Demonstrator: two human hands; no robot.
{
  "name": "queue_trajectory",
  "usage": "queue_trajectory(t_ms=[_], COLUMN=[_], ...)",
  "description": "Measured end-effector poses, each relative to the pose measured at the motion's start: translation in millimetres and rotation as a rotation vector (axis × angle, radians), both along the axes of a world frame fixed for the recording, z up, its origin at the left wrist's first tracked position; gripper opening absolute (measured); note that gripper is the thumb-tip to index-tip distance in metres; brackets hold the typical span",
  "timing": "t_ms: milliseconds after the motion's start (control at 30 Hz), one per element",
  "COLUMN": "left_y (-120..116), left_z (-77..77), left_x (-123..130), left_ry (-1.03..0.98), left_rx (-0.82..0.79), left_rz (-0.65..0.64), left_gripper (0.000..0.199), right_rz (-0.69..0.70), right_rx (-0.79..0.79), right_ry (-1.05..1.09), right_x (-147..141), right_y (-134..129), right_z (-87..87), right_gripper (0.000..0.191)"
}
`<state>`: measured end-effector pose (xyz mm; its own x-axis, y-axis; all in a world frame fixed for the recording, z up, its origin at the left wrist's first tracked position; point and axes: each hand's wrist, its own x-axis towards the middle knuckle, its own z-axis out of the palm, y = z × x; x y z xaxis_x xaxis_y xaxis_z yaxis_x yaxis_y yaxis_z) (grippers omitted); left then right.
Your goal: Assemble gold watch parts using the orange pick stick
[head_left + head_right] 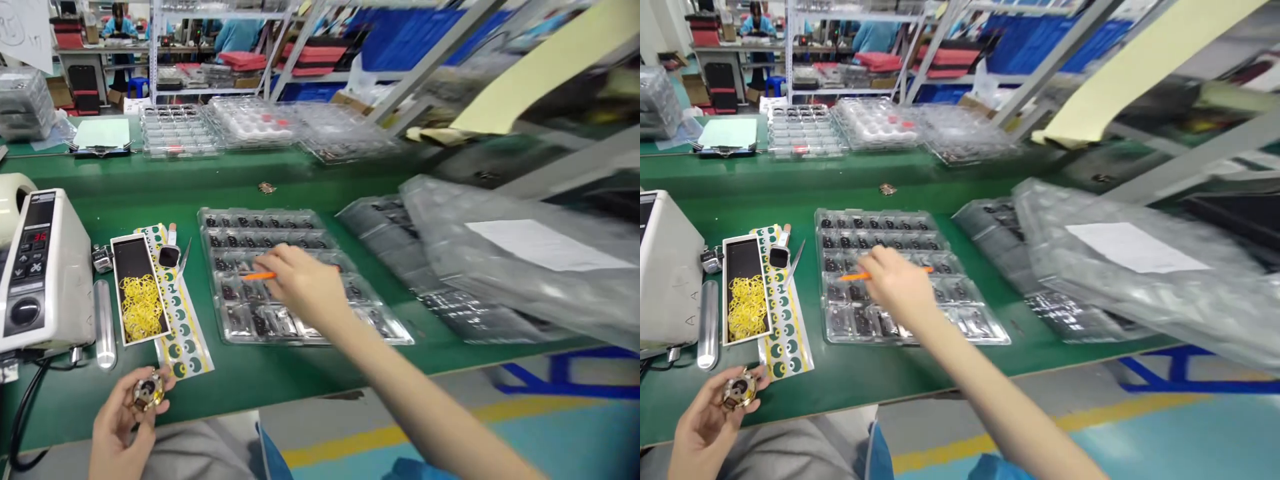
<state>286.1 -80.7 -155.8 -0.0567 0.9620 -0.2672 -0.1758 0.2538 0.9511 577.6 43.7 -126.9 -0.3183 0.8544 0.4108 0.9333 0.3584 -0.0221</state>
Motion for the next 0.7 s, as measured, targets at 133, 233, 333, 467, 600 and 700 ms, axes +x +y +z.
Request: queue_trajectory(t_ms=[133,233,333,467,600,700], left_y=[4,6,9,23,38,39], left_z=[1.3,3.4,8.4,21.2,32.1,35.2], left_x=[-1,3,9,20,31,34], left_ry=[0.014,-0.04,-0.077,-0.046,-0.14,-0.235], left_rx=[0.02,0.001,0.001,0.018,-0.092,-0.167], left_rz=[-0.02,-0.054,-0.089,-0.215,-0.38,-0.374], left_gripper=[0.032,0.032,0.036,0.03,0.042,0.043], right_rz=[0.097,0.18,0.251,0.345,0.545,0.558], right_rx=[-0.097,-0.101,-0.023,0.114,0.328,0.353], right_ry=[-0.129,-0.166,-0.162,-0.081,0.029,0.181], right_x=[59,66,50,-4,-64,-86], right_y=[38,50,38,-15,-70,-89], right_z=[-3.0,-8.2,-7.7,-1.2,1.6,-3.4], right_gripper=[0.028,0.025,0.023,0.033,0.028,0.026])
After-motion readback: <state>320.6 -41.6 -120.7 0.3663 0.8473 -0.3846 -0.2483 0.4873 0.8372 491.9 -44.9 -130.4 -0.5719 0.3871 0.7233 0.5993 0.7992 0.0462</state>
